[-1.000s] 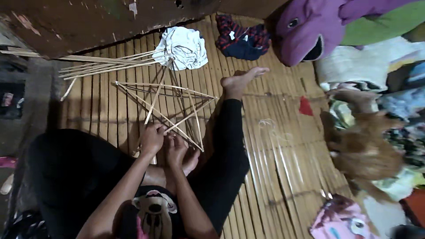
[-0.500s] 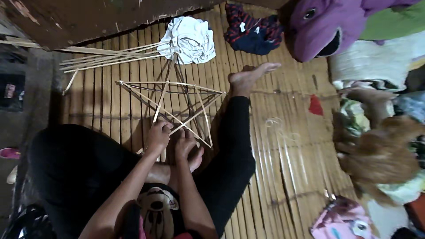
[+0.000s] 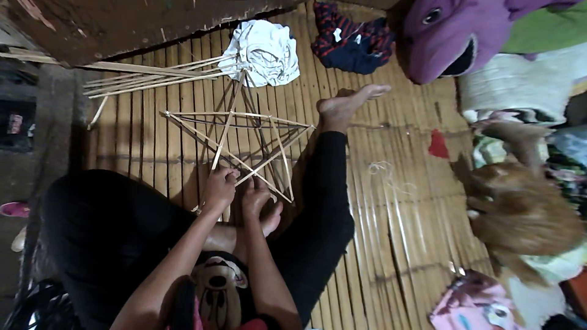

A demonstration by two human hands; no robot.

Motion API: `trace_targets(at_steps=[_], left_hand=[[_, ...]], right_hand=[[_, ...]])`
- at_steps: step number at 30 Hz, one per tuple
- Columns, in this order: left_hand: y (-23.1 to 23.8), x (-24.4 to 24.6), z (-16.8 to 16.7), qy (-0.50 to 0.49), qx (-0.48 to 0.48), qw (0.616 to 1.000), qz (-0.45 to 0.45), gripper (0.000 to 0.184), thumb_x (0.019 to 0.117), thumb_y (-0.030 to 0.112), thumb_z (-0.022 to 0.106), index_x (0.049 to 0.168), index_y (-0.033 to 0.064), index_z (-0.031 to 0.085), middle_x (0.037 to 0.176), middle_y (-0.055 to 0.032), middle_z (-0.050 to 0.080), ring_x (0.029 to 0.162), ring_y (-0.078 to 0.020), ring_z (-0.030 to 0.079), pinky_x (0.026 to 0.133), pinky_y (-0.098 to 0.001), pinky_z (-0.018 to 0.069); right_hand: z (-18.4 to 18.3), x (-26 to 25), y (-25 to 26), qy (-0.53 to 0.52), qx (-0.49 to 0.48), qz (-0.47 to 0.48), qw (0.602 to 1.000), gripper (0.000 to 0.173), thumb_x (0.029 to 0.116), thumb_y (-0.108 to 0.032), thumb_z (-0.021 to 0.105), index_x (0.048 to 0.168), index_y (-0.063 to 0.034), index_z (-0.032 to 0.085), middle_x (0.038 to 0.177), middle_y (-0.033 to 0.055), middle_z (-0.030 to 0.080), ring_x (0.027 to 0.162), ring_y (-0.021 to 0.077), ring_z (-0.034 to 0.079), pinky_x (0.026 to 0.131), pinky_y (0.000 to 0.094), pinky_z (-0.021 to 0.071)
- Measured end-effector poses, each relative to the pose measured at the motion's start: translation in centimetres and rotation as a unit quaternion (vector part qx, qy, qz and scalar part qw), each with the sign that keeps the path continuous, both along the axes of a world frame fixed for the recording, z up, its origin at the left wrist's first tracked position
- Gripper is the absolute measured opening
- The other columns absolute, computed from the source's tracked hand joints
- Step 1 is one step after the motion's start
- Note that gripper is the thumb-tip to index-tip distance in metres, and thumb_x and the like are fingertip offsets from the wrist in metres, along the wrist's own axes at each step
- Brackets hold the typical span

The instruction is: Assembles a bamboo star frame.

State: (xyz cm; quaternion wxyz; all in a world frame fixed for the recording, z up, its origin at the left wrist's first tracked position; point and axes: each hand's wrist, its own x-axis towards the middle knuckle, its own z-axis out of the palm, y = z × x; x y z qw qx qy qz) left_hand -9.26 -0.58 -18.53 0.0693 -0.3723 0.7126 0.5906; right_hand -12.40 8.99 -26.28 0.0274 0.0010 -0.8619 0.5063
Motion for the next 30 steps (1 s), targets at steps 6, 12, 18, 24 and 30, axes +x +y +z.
trace_targets(at_steps=[6,12,18,24,30], left_hand=[[0.4,-0.9,0.7,-0.001,-0.009,0.999,-0.047,0.027,0.1095,0.021,0.051,0.122,0.0052,0.068,0.11,-0.0143,0.07,0.094,-0.024,0.069,0.088,-0.044,0.0556],[0.7,-2.1,0.5,0.014,0.07,0.997,-0.01,0.023,0.1078,0.018,0.054,0.118,0.0024,0.068,0.104,-0.0123,0.068,0.092,-0.0196,0.066,0.087,-0.0385,0.0539],[1.1,-2.7,0.8,0.017,0.09,0.995,0.031,0.02,0.1062,0.015,0.057,0.114,0.0009,0.068,0.1,-0.011,0.068,0.083,-0.0142,0.064,0.081,-0.032,0.0539],[1.0,-3.0,0.2,0.009,0.089,0.995,0.035,0.023,0.1065,0.018,0.058,0.114,-0.0004,0.068,0.101,-0.0126,0.068,0.085,-0.016,0.065,0.082,-0.0344,0.054],[1.1,-3.0,0.4,0.005,0.101,0.994,0.047,0.023,0.1061,0.018,0.058,0.118,0.0011,0.068,0.109,-0.013,0.069,0.089,-0.0165,0.065,0.084,-0.0347,0.0541]], right_hand=[[0.5,0.2,-0.2,0.003,0.025,0.012,1.0,0.014,0.0947,0.0,0.067,0.103,0.0071,0.076,0.099,0.0226,0.075,0.095,0.0338,0.073,0.093,0.0486,0.055],[1.0,0.1,-0.4,0.011,0.041,0.029,0.999,0.014,0.0939,0.002,0.066,0.103,0.0064,0.076,0.1,0.0224,0.075,0.095,0.0348,0.073,0.093,0.0504,0.0551],[1.0,0.0,-0.6,0.021,0.067,0.031,0.997,0.013,0.0947,0.0,0.066,0.1,0.0043,0.077,0.099,0.0208,0.076,0.096,0.0359,0.073,0.092,0.0513,0.0551],[1.5,-0.1,-0.5,-0.003,0.083,0.04,0.996,0.014,0.0958,-0.002,0.064,0.099,0.0049,0.077,0.099,0.0227,0.075,0.096,0.0385,0.072,0.093,0.0539,0.0541],[1.1,-0.1,-0.4,0.005,0.066,0.039,0.997,0.013,0.0953,-0.001,0.065,0.099,0.0037,0.077,0.1,0.0214,0.075,0.096,0.0362,0.073,0.092,0.0512,0.0554]])
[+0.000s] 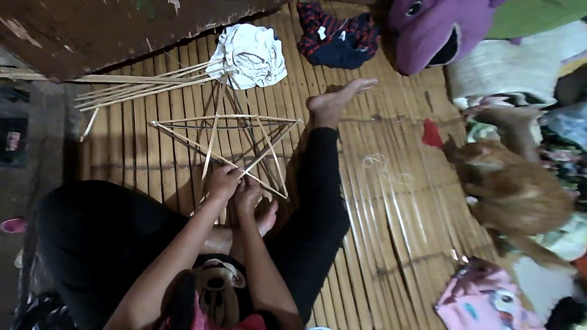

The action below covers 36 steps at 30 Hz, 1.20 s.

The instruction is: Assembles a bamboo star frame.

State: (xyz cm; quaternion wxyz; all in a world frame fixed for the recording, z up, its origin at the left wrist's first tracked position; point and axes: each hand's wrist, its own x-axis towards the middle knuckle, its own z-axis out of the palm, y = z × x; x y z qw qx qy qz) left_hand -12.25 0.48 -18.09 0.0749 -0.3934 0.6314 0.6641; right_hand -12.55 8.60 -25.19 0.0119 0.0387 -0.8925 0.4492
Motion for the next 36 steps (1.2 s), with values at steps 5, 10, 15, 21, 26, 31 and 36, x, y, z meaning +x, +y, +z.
trace_targets(at_steps=[5,10,15,21,26,31,36], left_hand=[[0.0,0.1,0.1,0.007,0.015,1.0,0.006,0.023,0.1062,0.018,0.058,0.118,0.0013,0.068,0.101,-0.0101,0.067,0.079,-0.0124,0.061,0.076,-0.0302,0.0527],[-0.4,0.1,-0.2,0.014,0.048,0.999,0.005,0.023,0.1063,0.018,0.058,0.118,0.0002,0.067,0.1,-0.0091,0.068,0.079,-0.0111,0.064,0.075,-0.0282,0.0547],[-0.4,-0.4,1.0,0.011,0.063,0.997,0.031,0.021,0.1057,0.014,0.057,0.115,-0.0022,0.067,0.099,-0.008,0.068,0.078,-0.0084,0.062,0.074,-0.0249,0.0532],[-0.4,-0.5,0.8,0.004,0.057,0.998,0.023,0.021,0.1065,0.015,0.056,0.115,-0.001,0.067,0.098,-0.0071,0.067,0.077,-0.0083,0.062,0.073,-0.0251,0.0533],[-0.3,-0.2,0.0,0.013,0.034,0.999,0.001,0.025,0.1076,0.019,0.055,0.119,0.0,0.066,0.1,-0.009,0.067,0.078,-0.0109,0.062,0.074,-0.0276,0.0534],[-0.4,-0.1,-0.1,0.004,0.019,0.999,-0.032,0.029,0.1099,0.022,0.05,0.123,0.0016,0.065,0.1,-0.0095,0.067,0.079,-0.0118,0.064,0.075,-0.0285,0.0542],[-0.7,0.1,-0.3,0.008,0.013,0.999,-0.045,0.03,0.1097,0.023,0.051,0.122,0.0001,0.065,0.105,-0.0126,0.068,0.085,-0.0156,0.065,0.08,-0.0319,0.0547]], right_hand=[[0.1,0.0,0.0,0.003,-0.011,0.003,1.0,0.014,0.0951,0.001,0.064,0.1,0.0064,0.076,0.1,0.0233,0.075,0.097,0.0376,0.073,0.094,0.051,0.0548],[0.0,0.0,0.0,0.006,-0.015,-0.001,1.0,0.015,0.0944,0.002,0.064,0.103,0.0061,0.076,0.103,0.0235,0.075,0.099,0.0377,0.072,0.096,0.0504,0.0543],[0.2,0.1,0.0,0.011,-0.005,0.006,1.0,0.015,0.0936,0.003,0.064,0.102,0.0074,0.076,0.102,0.0241,0.074,0.1,0.0388,0.072,0.096,0.0505,0.0542],[0.0,0.1,0.0,0.009,-0.005,0.008,1.0,0.015,0.0941,0.001,0.064,0.102,0.0068,0.076,0.102,0.0239,0.074,0.099,0.0386,0.072,0.095,0.0516,0.0545],[0.2,0.0,0.0,-0.013,-0.015,0.006,1.0,0.015,0.0951,0.001,0.064,0.102,0.0059,0.076,0.102,0.0229,0.075,0.1,0.0381,0.072,0.096,0.0522,0.054],[-0.1,0.0,0.0,-0.007,-0.024,0.003,1.0,0.015,0.0943,0.001,0.065,0.104,0.0065,0.075,0.102,0.0233,0.074,0.099,0.0372,0.072,0.096,0.0511,0.0544],[1.3,0.5,0.5,-0.055,-0.028,-0.009,0.998,0.021,0.0976,0.002,0.06,0.115,0.0081,0.072,0.111,0.0243,0.073,0.107,0.0353,0.07,0.102,0.0473,0.0523]])
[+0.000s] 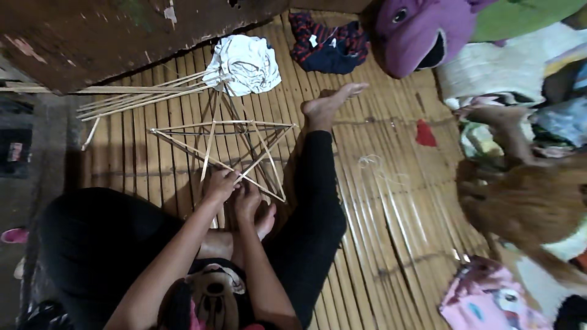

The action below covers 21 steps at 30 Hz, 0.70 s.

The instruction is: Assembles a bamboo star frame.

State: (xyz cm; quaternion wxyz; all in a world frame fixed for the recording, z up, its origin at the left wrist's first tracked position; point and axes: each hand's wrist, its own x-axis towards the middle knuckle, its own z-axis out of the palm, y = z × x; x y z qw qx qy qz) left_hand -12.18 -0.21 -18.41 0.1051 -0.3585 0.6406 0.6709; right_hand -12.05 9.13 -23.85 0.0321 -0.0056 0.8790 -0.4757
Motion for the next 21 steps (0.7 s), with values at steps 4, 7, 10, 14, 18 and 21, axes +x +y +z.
trace_targets(at_steps=[4,7,10,14,18,21], left_hand=[[-0.8,1.6,3.0,-0.02,-0.139,0.983,-0.12,0.037,0.1108,0.028,0.048,0.134,0.0034,0.063,0.121,-0.0194,0.068,0.11,-0.0308,0.065,0.099,-0.052,0.0484],[-1.9,4.0,5.3,0.003,-0.263,0.954,-0.145,0.039,0.1069,0.025,0.057,0.142,0.0077,0.059,0.138,-0.0171,0.062,0.124,-0.0343,0.061,0.105,-0.0563,0.0475],[-3.7,6.3,4.2,0.044,-0.332,0.938,-0.086,0.037,0.103,0.019,0.064,0.139,0.0087,0.062,0.135,-0.0182,0.063,0.121,-0.0366,0.063,0.101,-0.0583,0.0494],[-5.5,8.0,0.3,0.007,-0.29,0.956,-0.051,0.036,0.1036,0.016,0.062,0.138,0.0058,0.061,0.133,-0.0188,0.064,0.12,-0.0336,0.063,0.102,-0.0546,0.0497],[-5.7,8.3,-2.1,-0.018,-0.183,0.983,-0.025,0.04,0.1069,0.022,0.057,0.142,0.0028,0.056,0.136,-0.0197,0.062,0.124,-0.0316,0.061,0.105,-0.0519,0.0466],[-5.6,8.1,-2.1,0.001,-0.176,0.984,-0.04,0.042,0.1069,0.024,0.057,0.144,0.0036,0.055,0.136,-0.0197,0.061,0.119,-0.0308,0.062,0.1,-0.051,0.0489]], right_hand=[[0.7,0.1,1.4,-0.052,0.037,0.005,0.998,0.022,0.0981,-0.001,0.061,0.117,0.0049,0.072,0.113,0.0219,0.073,0.109,0.0328,0.07,0.102,0.0466,0.052],[2.1,0.1,2.2,-0.109,0.05,0.019,0.993,0.022,0.0995,-0.003,0.061,0.119,0.002,0.072,0.117,0.0199,0.072,0.111,0.0289,0.069,0.102,0.0434,0.0524],[2.7,0.5,2.8,-0.143,0.05,0.035,0.988,0.021,0.0986,-0.003,0.063,0.117,-0.0001,0.073,0.115,0.0173,0.072,0.106,0.0255,0.07,0.098,0.0408,0.0544],[3.1,0.7,2.8,-0.183,0.067,0.048,0.98,0.024,0.0999,-0.01,0.064,0.122,-0.0031,0.071,0.118,0.0149,0.072,0.108,0.0253,0.069,0.099,0.043,0.0533],[1.4,0.6,2.3,-0.124,0.031,0.029,0.991,0.025,0.101,-0.009,0.062,0.123,0.0008,0.069,0.114,0.0182,0.073,0.107,0.0298,0.07,0.099,0.0476,0.0539],[0.4,0.0,1.3,-0.117,0.005,0.002,0.993,0.026,0.1024,-0.01,0.061,0.124,0.0023,0.067,0.109,0.0199,0.073,0.101,0.0315,0.071,0.096,0.0496,0.0543]])
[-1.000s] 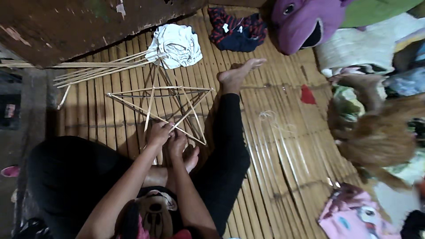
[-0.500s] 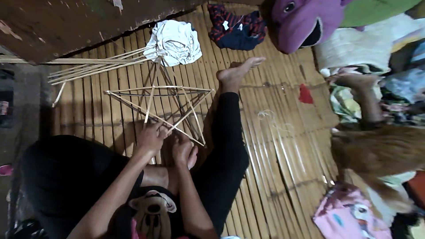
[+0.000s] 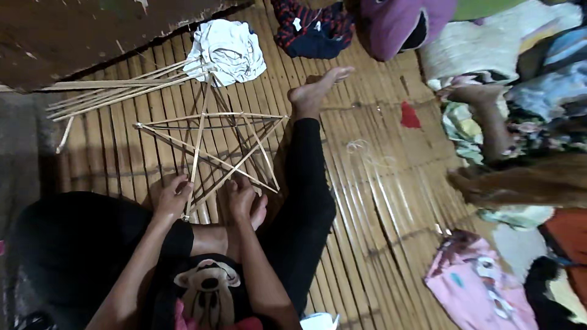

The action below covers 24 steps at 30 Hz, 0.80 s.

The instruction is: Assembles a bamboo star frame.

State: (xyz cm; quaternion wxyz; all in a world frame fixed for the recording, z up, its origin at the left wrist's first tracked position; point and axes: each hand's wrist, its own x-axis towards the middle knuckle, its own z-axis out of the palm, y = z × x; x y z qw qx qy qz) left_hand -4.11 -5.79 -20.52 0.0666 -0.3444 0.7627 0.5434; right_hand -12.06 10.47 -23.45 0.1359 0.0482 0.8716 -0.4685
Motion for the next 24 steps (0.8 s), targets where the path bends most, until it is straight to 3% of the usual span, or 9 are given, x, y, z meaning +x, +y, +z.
trace_targets(at_steps=[4,11,24], left_hand=[[0.2,0.0,0.2,-0.008,0.001,1.0,-0.029,0.04,0.1068,0.02,0.057,0.141,0.0001,0.056,0.136,-0.0213,0.061,0.118,-0.0312,0.063,0.1,-0.049,0.0497],[0.3,-0.1,0.4,-0.023,0.016,0.999,-0.026,0.037,0.106,0.021,0.059,0.136,-0.0009,0.06,0.133,-0.0214,0.063,0.117,-0.0302,0.063,0.1,-0.0474,0.0503],[0.6,-0.2,1.0,-0.029,0.032,0.999,-0.017,0.035,0.1066,0.02,0.058,0.133,-0.0018,0.062,0.133,-0.0215,0.063,0.119,-0.0293,0.063,0.102,-0.0464,0.0489]], right_hand=[[0.2,-1.2,-0.8,-0.008,0.026,-0.014,1.0,0.022,0.103,-0.013,0.061,0.113,0.0025,0.073,0.107,0.0213,0.074,0.103,0.036,0.07,0.098,0.0529,0.0516],[-0.2,-1.7,-1.1,0.005,0.047,-0.02,0.999,0.018,0.1019,-0.012,0.062,0.107,-0.0004,0.075,0.1,0.0196,0.075,0.096,0.0352,0.071,0.092,0.0536,0.0534],[-0.1,-1.9,-1.2,0.009,0.084,-0.01,0.996,0.021,0.1028,-0.015,0.061,0.11,-0.0003,0.074,0.104,0.0204,0.075,0.102,0.0372,0.071,0.095,0.0552,0.0524]])
